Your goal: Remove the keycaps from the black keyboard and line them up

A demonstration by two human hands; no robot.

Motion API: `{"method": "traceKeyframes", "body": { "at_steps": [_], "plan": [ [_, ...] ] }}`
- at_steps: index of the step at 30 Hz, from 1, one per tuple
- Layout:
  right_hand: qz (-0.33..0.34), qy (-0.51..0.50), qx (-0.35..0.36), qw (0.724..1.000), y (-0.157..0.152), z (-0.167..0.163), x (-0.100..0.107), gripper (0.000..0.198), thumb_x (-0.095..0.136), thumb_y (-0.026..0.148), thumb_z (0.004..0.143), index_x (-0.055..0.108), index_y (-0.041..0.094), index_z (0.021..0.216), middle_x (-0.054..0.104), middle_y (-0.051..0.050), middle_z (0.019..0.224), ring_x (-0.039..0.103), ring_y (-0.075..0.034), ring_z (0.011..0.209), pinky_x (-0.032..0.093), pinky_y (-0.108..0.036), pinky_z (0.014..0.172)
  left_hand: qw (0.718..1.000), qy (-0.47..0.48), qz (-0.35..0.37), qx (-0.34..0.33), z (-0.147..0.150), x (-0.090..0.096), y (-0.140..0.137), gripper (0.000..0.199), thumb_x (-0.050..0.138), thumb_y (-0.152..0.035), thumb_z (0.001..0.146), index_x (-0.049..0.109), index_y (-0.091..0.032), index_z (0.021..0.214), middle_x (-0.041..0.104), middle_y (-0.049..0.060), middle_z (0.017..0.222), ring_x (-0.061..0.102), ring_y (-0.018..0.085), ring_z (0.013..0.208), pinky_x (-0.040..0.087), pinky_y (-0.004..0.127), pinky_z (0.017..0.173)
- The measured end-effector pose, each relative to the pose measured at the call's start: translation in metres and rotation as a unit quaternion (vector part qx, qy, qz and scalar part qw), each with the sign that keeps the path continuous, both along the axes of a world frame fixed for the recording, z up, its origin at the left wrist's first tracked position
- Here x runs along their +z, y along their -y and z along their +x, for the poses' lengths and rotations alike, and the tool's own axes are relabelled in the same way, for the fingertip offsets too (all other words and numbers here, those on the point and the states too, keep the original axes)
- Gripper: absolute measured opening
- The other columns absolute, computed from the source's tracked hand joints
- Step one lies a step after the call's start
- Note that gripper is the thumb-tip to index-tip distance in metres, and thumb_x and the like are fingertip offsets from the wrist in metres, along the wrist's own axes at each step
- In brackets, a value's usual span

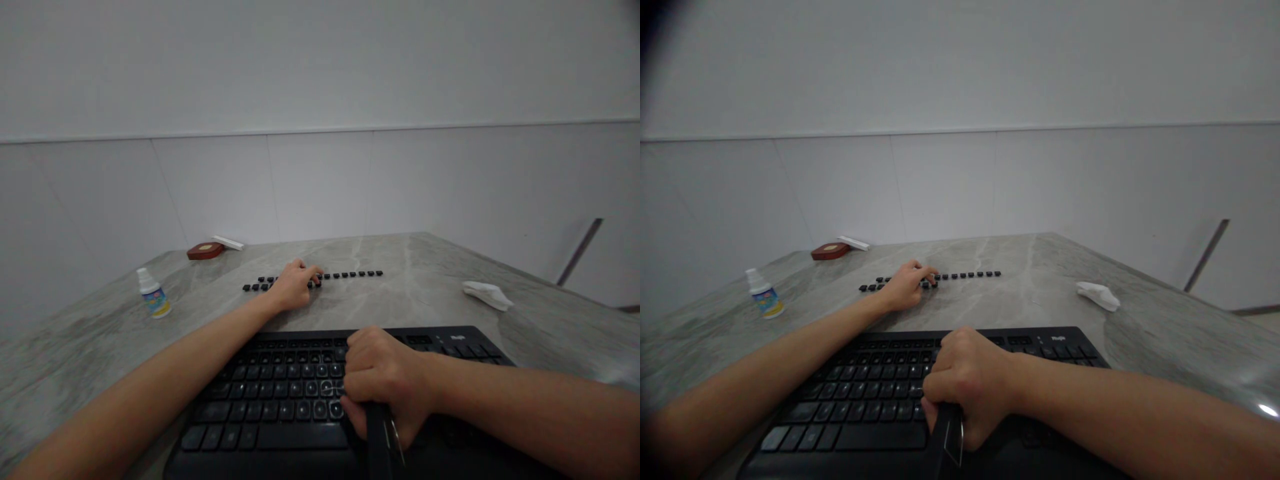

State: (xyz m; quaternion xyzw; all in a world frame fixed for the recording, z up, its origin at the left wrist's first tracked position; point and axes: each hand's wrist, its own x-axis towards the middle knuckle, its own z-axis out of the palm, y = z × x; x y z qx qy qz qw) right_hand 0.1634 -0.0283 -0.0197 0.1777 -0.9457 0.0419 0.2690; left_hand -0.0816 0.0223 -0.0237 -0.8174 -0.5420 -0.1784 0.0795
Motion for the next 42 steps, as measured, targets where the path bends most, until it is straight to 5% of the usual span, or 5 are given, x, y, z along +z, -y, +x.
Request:
{"method": "traceKeyframes", "body": {
  "at_steps": [27,34,37,42],
  "plan": [
    [-0.038,-0.051,0.009,0.998,0.003,-0.001,0.001,0.025,0.051,0.019,0.072,0.037,0.022,0.052,0.040,0.007,0.041,0.032,-0.009,0.037,0.023,-0.030,0.043,1.000,0.002,0.020,-0.013,0.000,0.000,0.000,0.062,0.047,0.006,0.060,0.057,-0.018,0.117,0.070,0.005,0.099,0.051,0.025,0.096,0.042,0.039,0.086],
    [-0.001,-0.075,0.008,0.997,-0.001,0.002,0.003,0.023,0.055,0.021,0.068,0.038,0.021,0.053,0.043,0.007,0.043,0.034,-0.009,0.038,0.022,-0.030,0.045,0.986,0.040,0.083,-0.138,0.001,0.003,0.003,0.052,0.044,0.005,0.056,0.063,-0.016,0.099,0.068,0.005,0.093,0.052,0.022,0.092,0.044,0.038,0.087],
    [0.097,-0.065,-0.020,0.993,-0.005,0.004,0.007,0.019,0.058,0.030,0.066,0.044,0.021,0.057,0.046,0.006,0.046,0.037,-0.010,0.040,0.019,-0.031,0.046,0.976,0.066,0.021,-0.206,0.006,0.004,0.008,0.044,0.043,0.003,0.058,0.065,-0.016,0.091,0.067,0.005,0.089,0.056,0.019,0.088,0.046,0.034,0.084],
    [0.184,-0.032,-0.082,0.979,-0.004,0.008,0.011,0.022,0.055,0.036,0.071,0.044,0.021,0.058,0.047,0.004,0.047,0.037,-0.011,0.041,0.019,-0.031,0.047,0.944,0.130,-0.214,-0.213,0.014,0.019,0.017,0.025,0.047,-0.004,0.061,0.067,-0.013,0.073,0.066,0.001,0.068,0.057,0.012,0.063,0.045,0.022,0.061]
  ]
}}
